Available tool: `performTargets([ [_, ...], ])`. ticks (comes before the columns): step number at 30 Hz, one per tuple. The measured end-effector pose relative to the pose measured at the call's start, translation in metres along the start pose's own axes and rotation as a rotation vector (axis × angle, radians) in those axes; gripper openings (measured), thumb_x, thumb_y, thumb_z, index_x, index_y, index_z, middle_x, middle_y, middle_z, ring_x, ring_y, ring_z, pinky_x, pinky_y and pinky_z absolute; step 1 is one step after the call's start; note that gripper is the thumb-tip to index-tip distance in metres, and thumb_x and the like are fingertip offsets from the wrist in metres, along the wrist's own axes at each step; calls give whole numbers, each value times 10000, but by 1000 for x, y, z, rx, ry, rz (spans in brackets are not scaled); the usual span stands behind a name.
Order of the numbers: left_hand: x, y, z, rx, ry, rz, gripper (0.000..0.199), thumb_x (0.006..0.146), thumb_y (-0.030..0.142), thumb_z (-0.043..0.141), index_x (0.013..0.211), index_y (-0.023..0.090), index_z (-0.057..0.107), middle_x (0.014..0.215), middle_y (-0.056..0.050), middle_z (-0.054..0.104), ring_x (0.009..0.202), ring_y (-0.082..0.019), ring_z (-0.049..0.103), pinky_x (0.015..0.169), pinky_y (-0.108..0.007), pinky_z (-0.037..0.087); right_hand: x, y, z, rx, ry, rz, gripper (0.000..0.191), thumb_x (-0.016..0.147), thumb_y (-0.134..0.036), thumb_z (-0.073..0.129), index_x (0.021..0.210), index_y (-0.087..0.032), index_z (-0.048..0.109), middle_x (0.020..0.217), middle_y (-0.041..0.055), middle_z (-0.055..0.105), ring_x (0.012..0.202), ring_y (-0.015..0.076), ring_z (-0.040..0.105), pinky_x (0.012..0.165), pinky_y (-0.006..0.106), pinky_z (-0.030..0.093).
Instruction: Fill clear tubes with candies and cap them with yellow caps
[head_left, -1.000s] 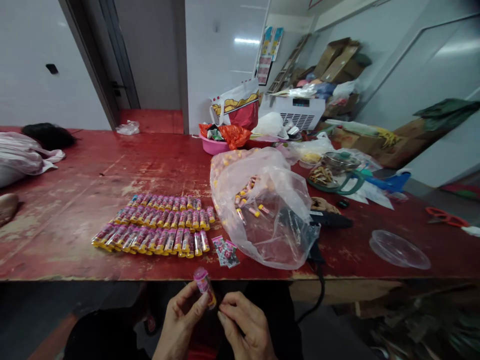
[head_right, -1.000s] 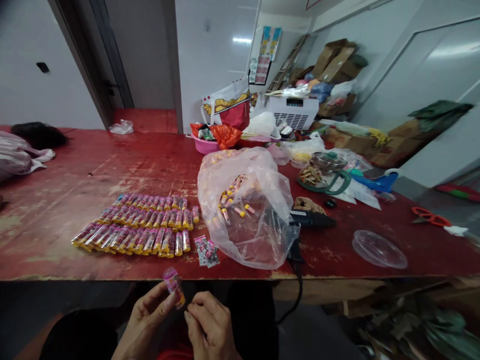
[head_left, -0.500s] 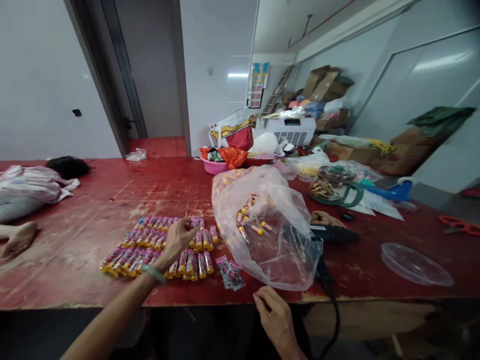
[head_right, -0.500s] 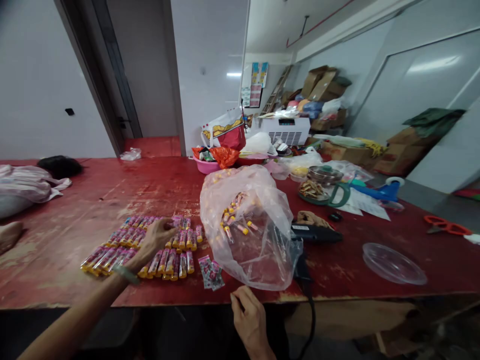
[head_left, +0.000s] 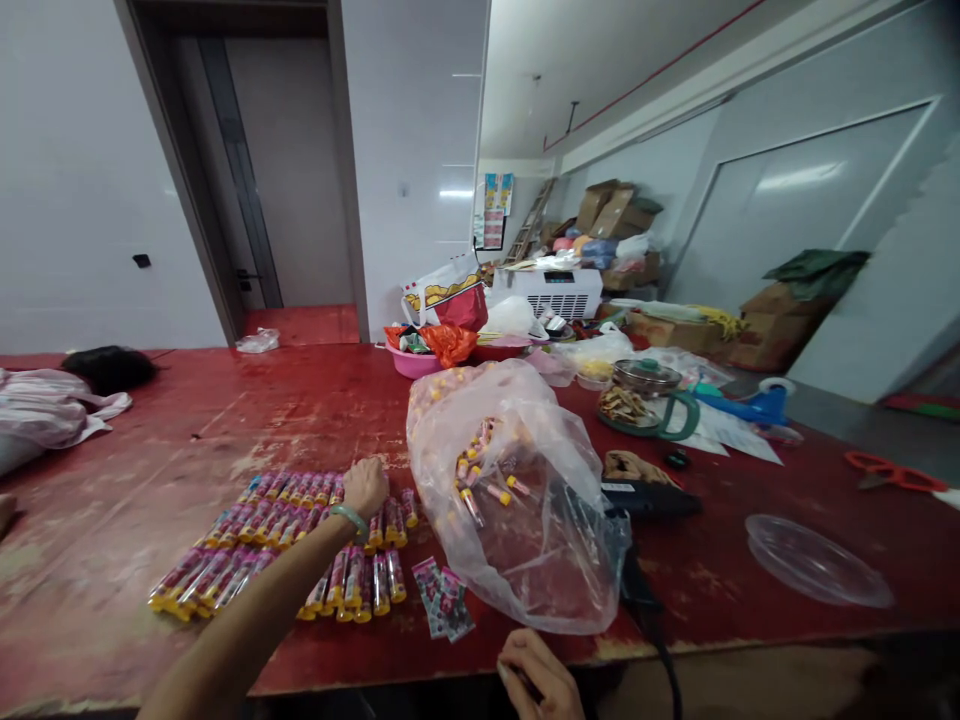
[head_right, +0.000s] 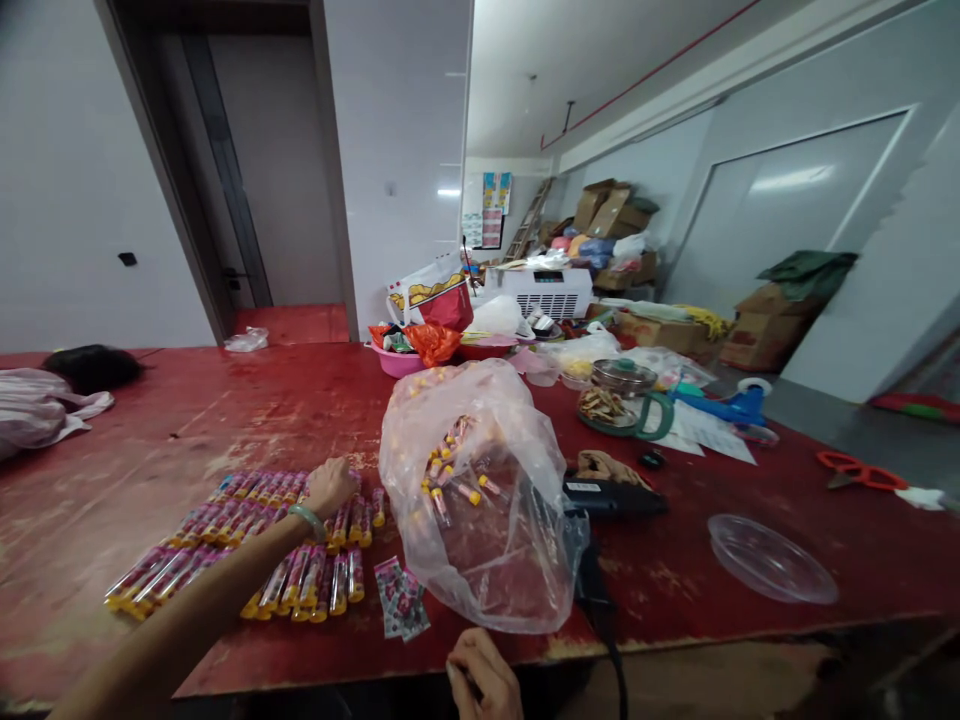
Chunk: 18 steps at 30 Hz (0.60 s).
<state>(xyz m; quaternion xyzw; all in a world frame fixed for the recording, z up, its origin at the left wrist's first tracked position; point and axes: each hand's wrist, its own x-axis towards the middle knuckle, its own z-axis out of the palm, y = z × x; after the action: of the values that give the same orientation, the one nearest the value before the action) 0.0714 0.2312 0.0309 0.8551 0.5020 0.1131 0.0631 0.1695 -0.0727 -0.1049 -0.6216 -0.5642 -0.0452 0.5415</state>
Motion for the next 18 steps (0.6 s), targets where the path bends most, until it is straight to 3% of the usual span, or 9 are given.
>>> performTargets([
  [5,-32,-1,-27,-30,85,106,266,941,331,495,1012,115,633,1000,-143,678,968,-286,638,792,-382,469,22,-22,-6,-11,29,4,255,996,-279,496,779,-188,594,746,27,610,687,142,627,655,196,524],
  [9,-96,-9,-29,-124,74,232,263,961,319,445,1027,157,641,975,-105,693,903,-258,657,749,-328,455,41,-31,6,-51,51,-50,291,1008,-253,448,773,-178,602,738,31,603,688,145,617,643,219,512],
  [12,-159,-27,-3,-211,1,318,233,958,283,451,978,191,663,908,-65,704,805,-189,671,723,-263,469,44,-30,23,-81,9,-38,321,1004,-218,416,755,-172,614,708,27,580,662,146,600,631,234,498],
  [15,-218,-54,44,-394,-28,472,282,978,306,411,922,206,668,807,-60,689,725,-166,669,659,-230,475,41,-27,37,-130,6,-21,285,986,-201,423,814,-158,647,743,41,581,676,152,598,638,242,485],
  [18,-258,-83,90,-430,-60,447,298,971,279,390,856,223,659,736,-52,668,654,-164,667,605,-228,470,39,-25,48,-170,-5,-2,233,962,-207,464,872,-151,672,804,54,583,665,144,586,607,231,458],
])
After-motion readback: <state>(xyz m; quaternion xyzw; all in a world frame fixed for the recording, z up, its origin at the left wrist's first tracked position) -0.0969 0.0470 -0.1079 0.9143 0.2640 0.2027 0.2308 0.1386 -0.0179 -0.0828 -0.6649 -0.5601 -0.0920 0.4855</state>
